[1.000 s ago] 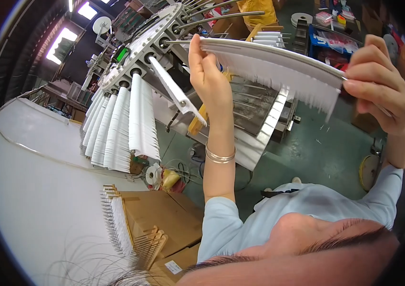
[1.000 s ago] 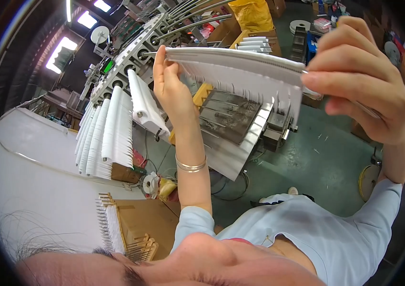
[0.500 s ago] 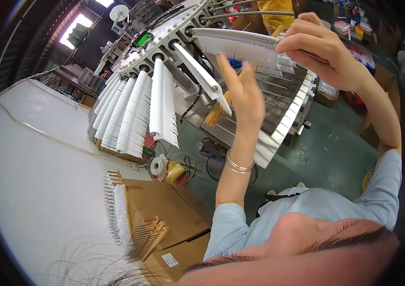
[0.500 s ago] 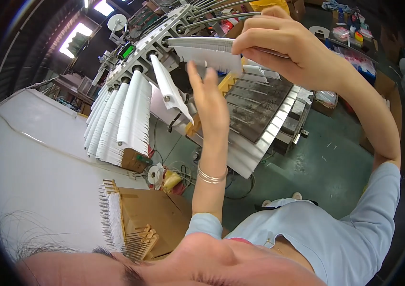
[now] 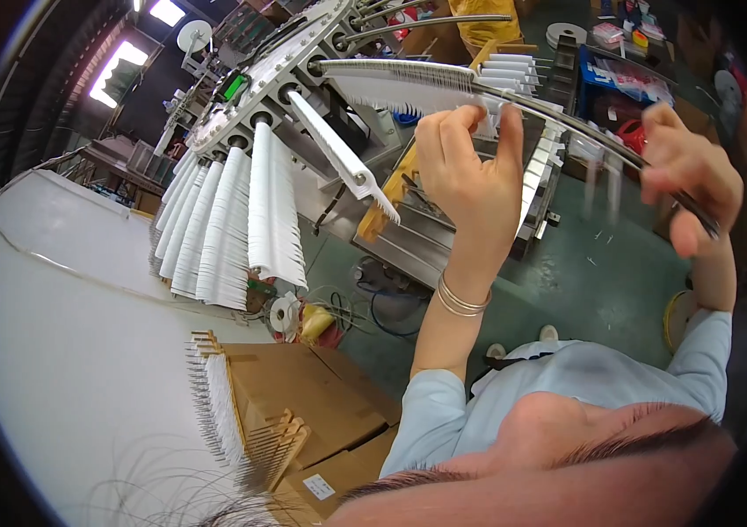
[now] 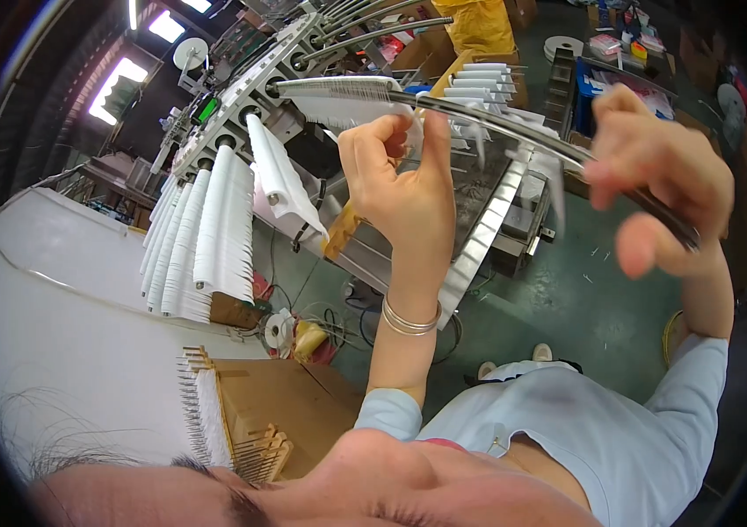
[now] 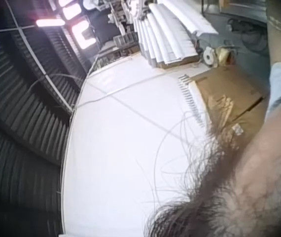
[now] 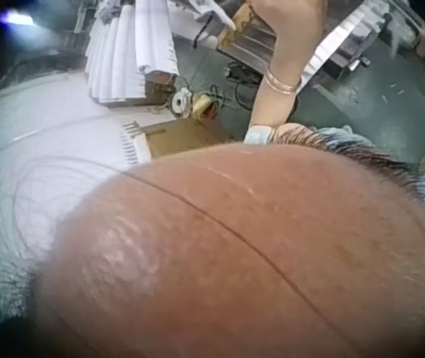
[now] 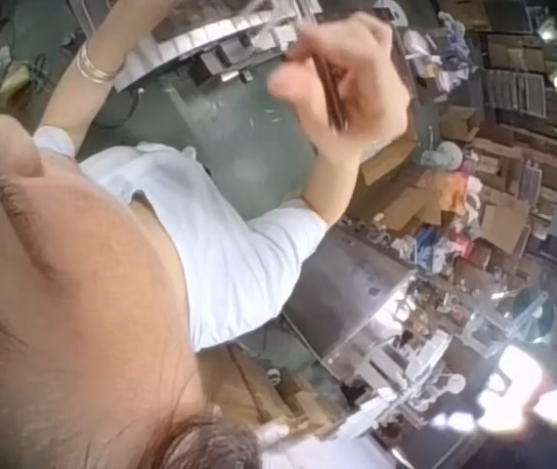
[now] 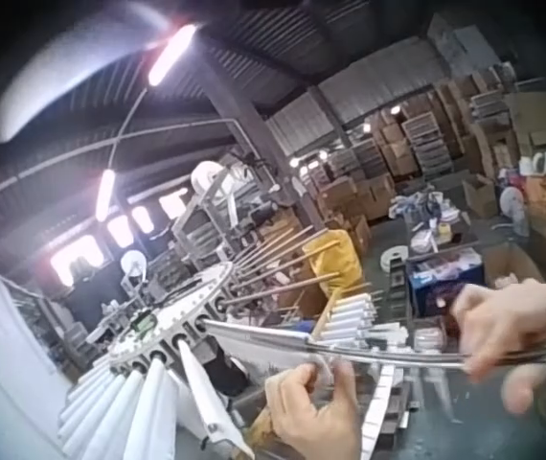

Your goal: Assembling white brush segments onto metal rods and placing the completed assemblies on a holding rack.

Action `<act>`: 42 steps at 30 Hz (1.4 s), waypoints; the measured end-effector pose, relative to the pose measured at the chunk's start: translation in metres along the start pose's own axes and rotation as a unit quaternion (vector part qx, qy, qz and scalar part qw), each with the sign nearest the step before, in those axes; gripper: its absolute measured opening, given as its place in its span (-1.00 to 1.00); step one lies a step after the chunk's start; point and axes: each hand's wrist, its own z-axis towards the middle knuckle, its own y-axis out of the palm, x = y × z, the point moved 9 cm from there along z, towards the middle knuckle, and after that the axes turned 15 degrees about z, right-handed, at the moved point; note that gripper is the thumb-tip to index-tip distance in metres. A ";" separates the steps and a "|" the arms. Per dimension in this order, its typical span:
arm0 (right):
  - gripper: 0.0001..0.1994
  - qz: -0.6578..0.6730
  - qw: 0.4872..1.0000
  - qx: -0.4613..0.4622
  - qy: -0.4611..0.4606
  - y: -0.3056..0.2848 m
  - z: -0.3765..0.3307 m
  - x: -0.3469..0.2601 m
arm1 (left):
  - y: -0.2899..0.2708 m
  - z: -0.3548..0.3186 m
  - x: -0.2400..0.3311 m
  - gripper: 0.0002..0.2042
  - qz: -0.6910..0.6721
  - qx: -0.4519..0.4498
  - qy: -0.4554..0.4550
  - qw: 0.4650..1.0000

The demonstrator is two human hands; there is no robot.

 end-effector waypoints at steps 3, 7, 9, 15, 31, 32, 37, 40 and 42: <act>-0.42 -0.015 1.000 0.021 -0.013 -0.005 -0.018 -0.018 | 0.002 -0.001 -0.001 -0.81 0.028 0.007 0.007 1.000; -0.41 -0.055 0.998 0.030 0.002 -0.006 -0.028 -0.035 | 0.004 -0.001 0.000 -0.83 0.047 0.009 0.003 0.999; -0.41 -0.062 0.997 0.046 0.000 -0.006 -0.029 -0.040 | 0.003 -0.001 -0.001 -0.85 0.053 0.014 -0.008 0.998; -0.42 -0.082 0.997 0.009 -0.007 -0.007 -0.032 -0.046 | 0.002 0.000 -0.003 -0.86 0.067 0.018 0.006 0.998; -0.63 0.190 0.867 0.442 0.129 -0.060 -0.142 0.047 | 0.082 -0.111 0.066 -0.28 -0.402 -0.426 -0.081 0.807; -0.65 0.232 0.852 0.442 0.160 -0.061 -0.148 0.067 | 0.097 -0.108 0.075 -0.24 -0.438 -0.435 -0.090 0.781; -0.73 0.418 0.832 0.334 0.148 -0.058 -0.150 0.109 | 0.144 -0.109 0.106 -0.30 -0.599 -0.410 -0.231 0.648; -0.73 0.446 0.816 0.342 0.135 -0.056 -0.166 0.112 | 0.160 -0.114 0.112 -0.50 -0.547 -0.447 -0.135 0.695; -0.70 0.454 0.799 0.369 0.136 -0.055 -0.180 0.113 | 0.165 -0.122 0.120 -0.59 -0.519 -0.464 -0.087 0.713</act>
